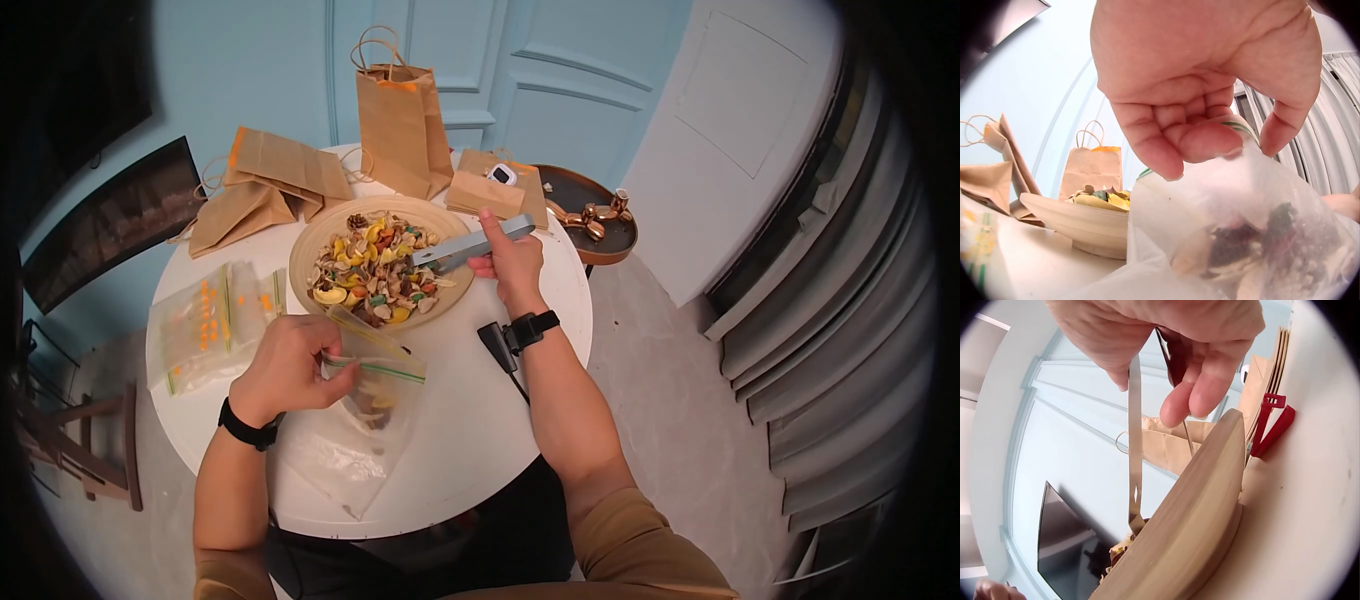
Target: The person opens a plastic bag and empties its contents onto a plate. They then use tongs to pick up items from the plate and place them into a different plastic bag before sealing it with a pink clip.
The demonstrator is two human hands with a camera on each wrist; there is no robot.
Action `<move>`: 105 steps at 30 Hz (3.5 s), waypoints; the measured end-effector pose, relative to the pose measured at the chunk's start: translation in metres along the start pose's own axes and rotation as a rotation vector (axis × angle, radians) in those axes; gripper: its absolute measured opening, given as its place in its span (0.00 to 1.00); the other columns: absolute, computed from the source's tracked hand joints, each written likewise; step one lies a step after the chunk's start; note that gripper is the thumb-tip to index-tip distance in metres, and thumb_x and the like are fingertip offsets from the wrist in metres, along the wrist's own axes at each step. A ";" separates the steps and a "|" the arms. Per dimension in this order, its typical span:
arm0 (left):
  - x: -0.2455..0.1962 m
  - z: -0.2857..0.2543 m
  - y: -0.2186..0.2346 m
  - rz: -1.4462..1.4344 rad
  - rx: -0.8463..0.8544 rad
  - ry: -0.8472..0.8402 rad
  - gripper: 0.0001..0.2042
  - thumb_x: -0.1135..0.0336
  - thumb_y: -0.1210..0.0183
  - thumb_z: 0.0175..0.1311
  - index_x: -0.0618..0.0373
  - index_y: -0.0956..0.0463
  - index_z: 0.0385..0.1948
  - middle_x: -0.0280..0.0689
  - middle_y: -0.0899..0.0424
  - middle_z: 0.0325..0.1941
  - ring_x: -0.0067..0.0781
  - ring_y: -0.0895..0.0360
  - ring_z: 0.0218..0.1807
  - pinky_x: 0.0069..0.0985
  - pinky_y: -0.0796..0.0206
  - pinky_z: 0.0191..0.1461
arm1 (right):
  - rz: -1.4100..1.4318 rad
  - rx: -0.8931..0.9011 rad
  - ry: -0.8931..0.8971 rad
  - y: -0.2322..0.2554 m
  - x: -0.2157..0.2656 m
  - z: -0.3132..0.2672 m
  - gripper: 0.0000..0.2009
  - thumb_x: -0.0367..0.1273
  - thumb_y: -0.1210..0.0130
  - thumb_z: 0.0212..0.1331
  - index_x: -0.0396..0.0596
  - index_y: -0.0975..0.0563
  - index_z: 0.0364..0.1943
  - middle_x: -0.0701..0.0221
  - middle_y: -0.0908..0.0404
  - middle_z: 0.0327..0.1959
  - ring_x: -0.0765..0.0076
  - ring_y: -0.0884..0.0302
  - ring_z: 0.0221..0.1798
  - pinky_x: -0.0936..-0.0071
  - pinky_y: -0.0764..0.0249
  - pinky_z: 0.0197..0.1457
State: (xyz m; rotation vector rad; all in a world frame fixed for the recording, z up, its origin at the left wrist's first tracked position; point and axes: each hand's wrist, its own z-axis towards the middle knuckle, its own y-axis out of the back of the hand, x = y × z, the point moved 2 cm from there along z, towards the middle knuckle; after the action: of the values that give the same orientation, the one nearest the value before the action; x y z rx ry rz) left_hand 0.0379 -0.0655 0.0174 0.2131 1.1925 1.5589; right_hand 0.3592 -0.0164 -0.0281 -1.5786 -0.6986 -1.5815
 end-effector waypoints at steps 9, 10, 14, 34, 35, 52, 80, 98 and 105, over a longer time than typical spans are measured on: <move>0.001 -0.001 0.000 0.008 0.006 -0.005 0.14 0.66 0.31 0.44 0.56 0.31 0.14 0.37 0.27 0.13 0.34 0.26 0.14 0.25 0.36 0.21 | 0.110 0.017 0.201 0.002 0.000 0.002 0.22 0.45 0.36 0.63 0.36 0.21 0.41 0.62 0.16 0.29 0.70 0.17 0.22 0.78 0.18 0.23; 0.001 -0.001 0.000 0.009 0.006 -0.005 0.14 0.66 0.31 0.44 0.56 0.31 0.14 0.37 0.27 0.13 0.34 0.26 0.14 0.25 0.36 0.21 | 0.116 0.025 0.209 0.002 0.000 0.003 0.21 0.44 0.36 0.63 0.36 0.21 0.42 0.62 0.16 0.30 0.71 0.17 0.23 0.79 0.18 0.24; 0.001 0.000 0.000 0.005 0.004 -0.004 0.14 0.65 0.31 0.44 0.56 0.31 0.14 0.37 0.27 0.13 0.34 0.26 0.14 0.26 0.36 0.21 | 0.143 0.108 0.302 0.000 0.004 -0.001 0.19 0.41 0.34 0.62 0.38 0.21 0.43 0.62 0.15 0.35 0.72 0.15 0.31 0.80 0.17 0.29; 0.002 -0.001 0.000 0.007 -0.008 -0.022 0.14 0.66 0.32 0.44 0.56 0.31 0.14 0.37 0.28 0.13 0.37 0.27 0.15 0.28 0.37 0.21 | -0.057 0.378 0.372 -0.006 0.013 -0.019 0.14 0.23 0.32 0.54 0.39 0.20 0.45 0.63 0.14 0.44 0.72 0.16 0.44 0.76 0.19 0.49; 0.001 -0.001 0.000 0.015 0.000 -0.012 0.13 0.65 0.33 0.44 0.56 0.31 0.14 0.38 0.27 0.13 0.39 0.26 0.17 0.30 0.36 0.23 | -0.056 0.387 0.351 -0.007 0.013 -0.019 0.14 0.22 0.32 0.54 0.38 0.20 0.45 0.63 0.14 0.44 0.72 0.16 0.44 0.75 0.19 0.50; 0.001 0.000 -0.002 0.014 0.002 -0.040 0.14 0.66 0.32 0.45 0.55 0.31 0.14 0.37 0.27 0.13 0.34 0.26 0.14 0.26 0.37 0.20 | -0.138 0.352 0.384 -0.005 0.009 -0.015 0.16 0.28 0.26 0.50 0.39 0.18 0.43 0.66 0.13 0.41 0.74 0.16 0.43 0.76 0.20 0.51; -0.003 -0.002 0.005 0.019 -0.022 -0.055 0.13 0.64 0.32 0.45 0.56 0.29 0.16 0.39 0.26 0.14 0.40 0.26 0.17 0.32 0.36 0.23 | -0.046 0.293 0.372 -0.011 0.008 -0.018 0.13 0.29 0.28 0.54 0.39 0.18 0.41 0.71 0.14 0.36 0.79 0.20 0.35 0.81 0.24 0.37; -0.002 0.000 0.001 0.030 -0.035 -0.064 0.13 0.65 0.32 0.45 0.56 0.30 0.15 0.38 0.27 0.13 0.37 0.27 0.15 0.29 0.37 0.21 | -0.019 0.185 0.392 -0.004 0.004 -0.008 0.16 0.30 0.28 0.54 0.40 0.20 0.45 0.69 0.15 0.41 0.74 0.17 0.40 0.73 0.16 0.41; -0.001 0.000 0.002 0.010 -0.042 -0.070 0.13 0.65 0.32 0.44 0.56 0.31 0.15 0.37 0.28 0.13 0.38 0.27 0.15 0.30 0.38 0.21 | -0.074 0.213 0.393 -0.004 0.006 -0.010 0.15 0.30 0.29 0.54 0.40 0.19 0.44 0.69 0.15 0.39 0.76 0.18 0.38 0.74 0.17 0.39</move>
State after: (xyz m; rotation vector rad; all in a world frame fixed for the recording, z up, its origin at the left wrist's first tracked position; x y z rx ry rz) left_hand 0.0364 -0.0663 0.0194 0.2439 1.1043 1.5711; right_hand 0.3511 -0.0238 -0.0221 -1.0575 -0.6848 -1.7412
